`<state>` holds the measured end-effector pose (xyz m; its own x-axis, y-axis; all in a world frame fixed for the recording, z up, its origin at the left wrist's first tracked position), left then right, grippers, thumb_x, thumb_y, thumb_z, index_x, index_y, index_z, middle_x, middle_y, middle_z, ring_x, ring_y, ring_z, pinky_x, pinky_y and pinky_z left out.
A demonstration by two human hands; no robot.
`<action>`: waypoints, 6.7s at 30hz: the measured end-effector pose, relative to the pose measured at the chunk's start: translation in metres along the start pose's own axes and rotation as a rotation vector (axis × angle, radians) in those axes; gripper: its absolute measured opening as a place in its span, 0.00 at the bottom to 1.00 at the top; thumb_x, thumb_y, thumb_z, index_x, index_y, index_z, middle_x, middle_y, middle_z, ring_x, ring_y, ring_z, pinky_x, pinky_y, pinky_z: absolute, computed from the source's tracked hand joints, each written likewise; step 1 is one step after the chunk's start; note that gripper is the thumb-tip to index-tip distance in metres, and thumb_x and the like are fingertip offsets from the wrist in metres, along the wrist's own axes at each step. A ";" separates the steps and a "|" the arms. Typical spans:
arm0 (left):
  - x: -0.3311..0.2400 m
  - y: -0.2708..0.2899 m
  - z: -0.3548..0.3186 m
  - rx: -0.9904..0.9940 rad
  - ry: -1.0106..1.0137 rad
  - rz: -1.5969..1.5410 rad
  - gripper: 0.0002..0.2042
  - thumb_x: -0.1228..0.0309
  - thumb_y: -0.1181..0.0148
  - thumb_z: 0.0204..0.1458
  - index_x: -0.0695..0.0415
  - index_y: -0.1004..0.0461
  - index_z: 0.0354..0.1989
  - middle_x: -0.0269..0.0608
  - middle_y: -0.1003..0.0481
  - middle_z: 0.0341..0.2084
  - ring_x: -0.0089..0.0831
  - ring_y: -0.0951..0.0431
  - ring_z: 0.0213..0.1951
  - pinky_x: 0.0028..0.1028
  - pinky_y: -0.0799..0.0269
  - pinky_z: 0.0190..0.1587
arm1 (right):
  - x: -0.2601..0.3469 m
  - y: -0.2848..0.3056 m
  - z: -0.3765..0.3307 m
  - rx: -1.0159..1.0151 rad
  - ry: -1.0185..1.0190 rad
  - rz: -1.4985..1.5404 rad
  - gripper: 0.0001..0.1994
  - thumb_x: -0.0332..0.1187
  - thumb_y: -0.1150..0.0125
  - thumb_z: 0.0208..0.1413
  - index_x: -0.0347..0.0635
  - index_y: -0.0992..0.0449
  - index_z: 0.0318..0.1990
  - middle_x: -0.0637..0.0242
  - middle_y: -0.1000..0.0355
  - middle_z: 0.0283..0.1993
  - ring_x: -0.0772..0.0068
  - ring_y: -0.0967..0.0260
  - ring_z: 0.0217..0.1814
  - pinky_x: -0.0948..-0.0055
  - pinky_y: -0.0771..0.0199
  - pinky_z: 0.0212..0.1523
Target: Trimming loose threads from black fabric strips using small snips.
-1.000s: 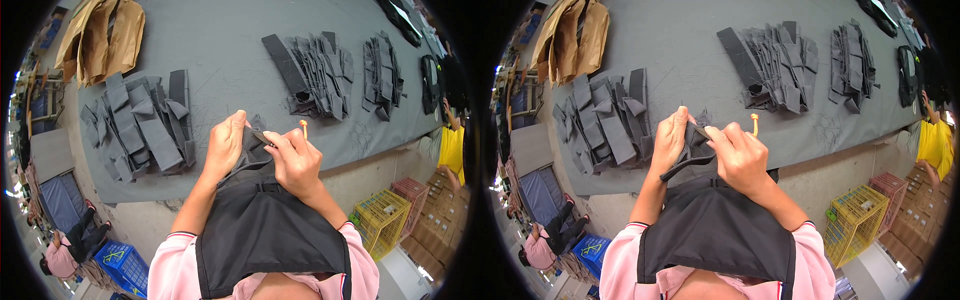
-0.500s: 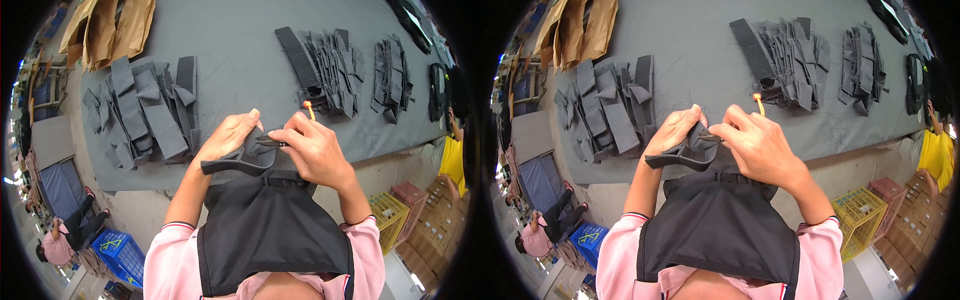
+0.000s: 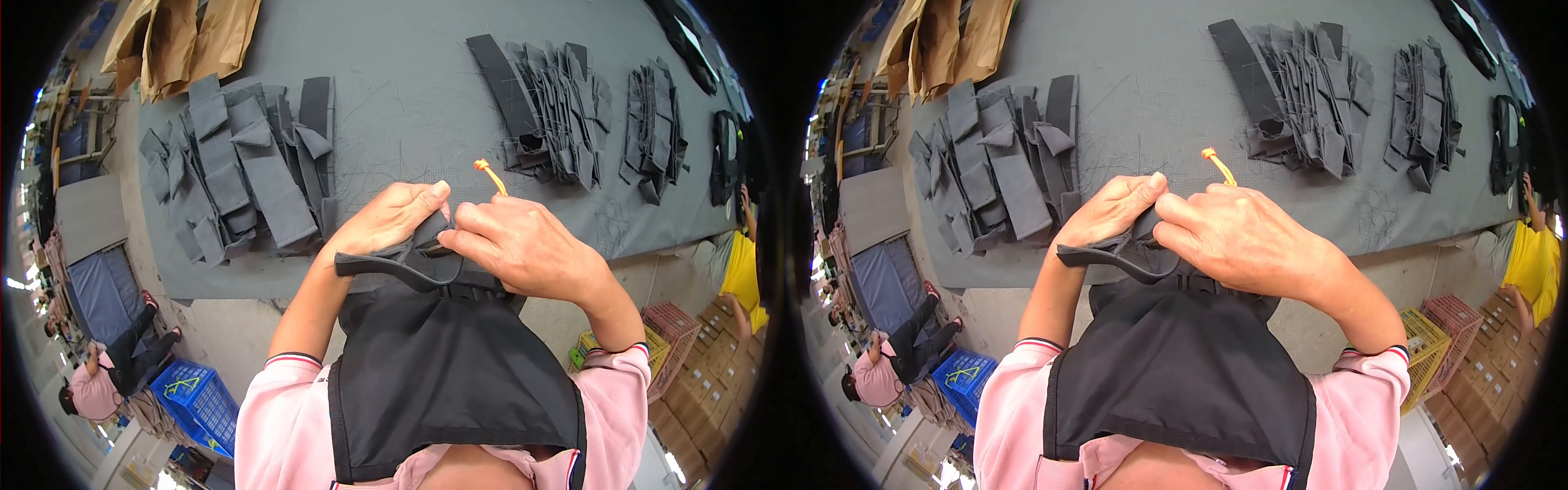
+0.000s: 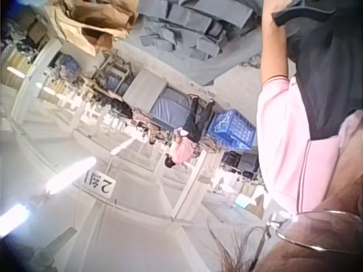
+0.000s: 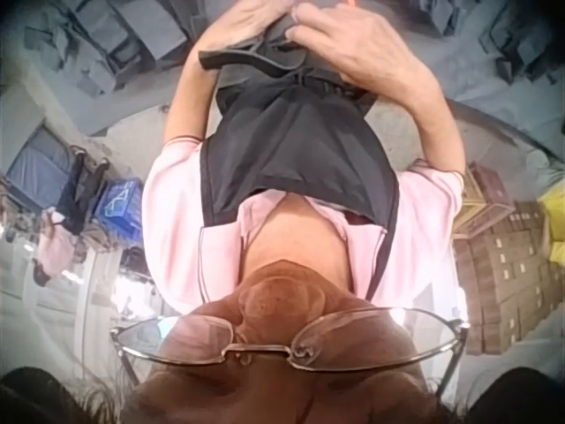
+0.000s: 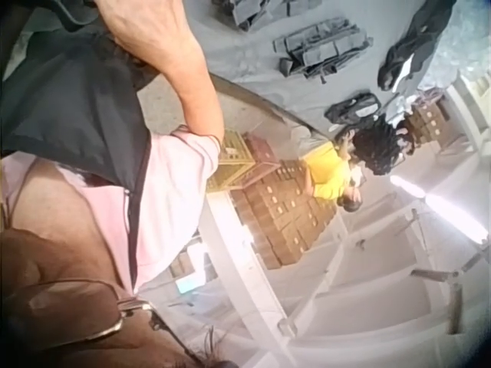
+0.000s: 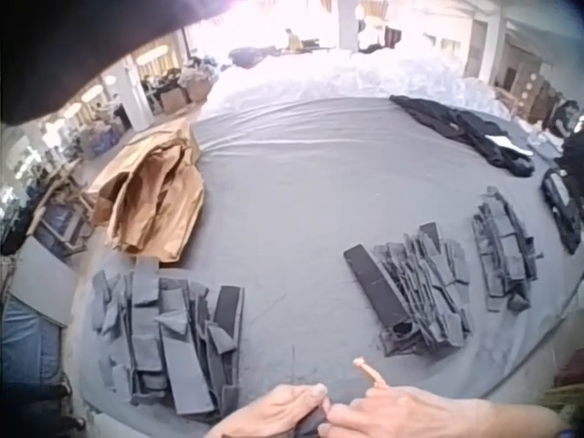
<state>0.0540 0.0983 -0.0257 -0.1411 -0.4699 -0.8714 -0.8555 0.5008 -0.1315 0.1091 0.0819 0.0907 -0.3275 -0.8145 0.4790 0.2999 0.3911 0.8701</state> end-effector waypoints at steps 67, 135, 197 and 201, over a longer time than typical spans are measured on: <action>-0.013 0.013 -0.028 -0.509 -0.291 -0.241 0.29 0.87 0.51 0.39 0.61 0.51 0.52 0.44 0.38 0.44 0.24 0.35 0.44 0.20 0.36 0.42 | -0.033 0.012 -0.050 -0.485 -0.630 0.114 0.14 0.26 0.36 0.37 0.42 0.29 0.35 0.66 0.39 0.28 0.67 0.36 0.24 0.73 0.36 0.24; 0.007 -0.010 -0.003 -0.054 -0.248 -1.111 0.22 0.56 0.55 0.57 0.64 0.36 0.49 0.46 0.31 0.46 0.31 0.30 0.48 0.32 0.33 0.51 | -0.061 -0.056 -0.054 -0.839 -0.797 1.055 0.12 0.22 0.42 0.48 0.36 0.35 0.41 0.66 0.32 0.34 0.83 0.35 0.30 0.82 0.33 0.32; 0.028 0.006 -0.001 -0.020 -0.210 -1.581 0.19 0.64 0.60 0.59 0.63 0.41 0.55 0.49 0.37 0.54 0.40 0.35 0.54 0.44 0.39 0.56 | -0.014 -0.019 -0.060 -0.711 -0.498 0.227 0.13 0.24 0.35 0.35 0.40 0.26 0.33 0.66 0.37 0.24 0.69 0.39 0.19 0.73 0.37 0.20; 0.032 0.007 -0.001 -0.035 -0.222 -1.556 0.19 0.64 0.60 0.59 0.64 0.40 0.54 0.49 0.36 0.53 0.40 0.33 0.53 0.42 0.38 0.55 | 0.001 -0.018 -0.049 -0.665 -0.369 0.041 0.14 0.26 0.34 0.33 0.39 0.26 0.33 0.69 0.36 0.24 0.71 0.40 0.18 0.75 0.41 0.18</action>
<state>0.0432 0.0857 -0.0534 0.9254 -0.3751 0.0538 -0.0970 -0.3716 -0.9233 0.1474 0.0530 0.0697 -0.5477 -0.5630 0.6189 0.7567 -0.0178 0.6535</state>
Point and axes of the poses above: each hand's wrist, its own z-axis towards the middle knuckle, its own y-axis out of the back of the hand, x = y × z, the point moved 10 cm from there along z, towards the middle knuckle
